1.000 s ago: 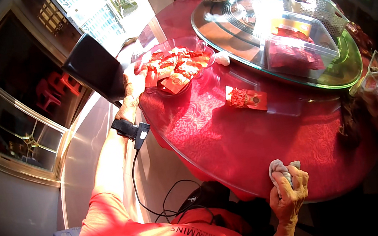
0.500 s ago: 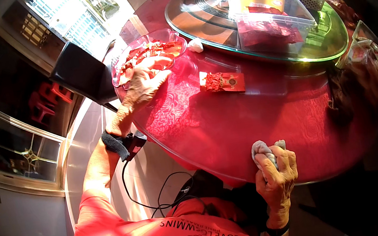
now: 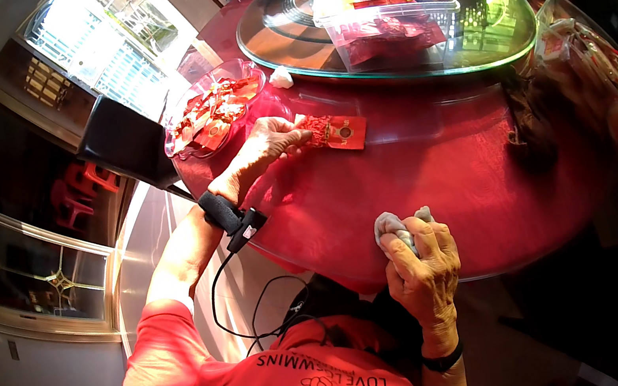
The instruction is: The person wipes down red envelopes with a cloth and places them into a plastic container.
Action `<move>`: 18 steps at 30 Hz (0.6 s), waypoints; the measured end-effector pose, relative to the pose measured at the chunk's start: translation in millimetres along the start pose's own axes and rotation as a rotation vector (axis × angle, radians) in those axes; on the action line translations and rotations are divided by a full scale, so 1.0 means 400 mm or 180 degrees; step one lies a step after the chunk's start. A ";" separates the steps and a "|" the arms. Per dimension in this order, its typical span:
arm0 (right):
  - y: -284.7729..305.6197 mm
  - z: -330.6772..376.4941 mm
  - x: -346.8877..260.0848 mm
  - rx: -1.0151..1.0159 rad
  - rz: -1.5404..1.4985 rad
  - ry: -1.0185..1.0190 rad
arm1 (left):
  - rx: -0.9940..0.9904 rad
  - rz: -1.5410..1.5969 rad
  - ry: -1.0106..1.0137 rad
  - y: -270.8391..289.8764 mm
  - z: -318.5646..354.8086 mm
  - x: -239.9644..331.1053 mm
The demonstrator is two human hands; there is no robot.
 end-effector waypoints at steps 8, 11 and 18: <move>0.018 0.002 0.013 0.0244 -0.0148 -0.0058 | -0.0576 0.0627 0.0354 -0.170 0.154 -0.007; 0.053 0.025 0.068 0.0982 -0.1010 -0.0435 | -0.0729 0.1058 0.0496 -0.217 0.207 -0.032; -0.078 -0.053 -0.082 0.0058 -0.0104 -0.0116 | -0.0635 0.1226 0.0439 -0.271 0.259 -0.037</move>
Point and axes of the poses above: each hand's wrist, its own z-axis away from the middle knuckle, its own y-axis out of the back of the hand, x = y × z, the point moved 9 cm from there along -z, towards the middle knuckle, and after that the axes turned 9 degrees about -x, right-handed, at the moved point
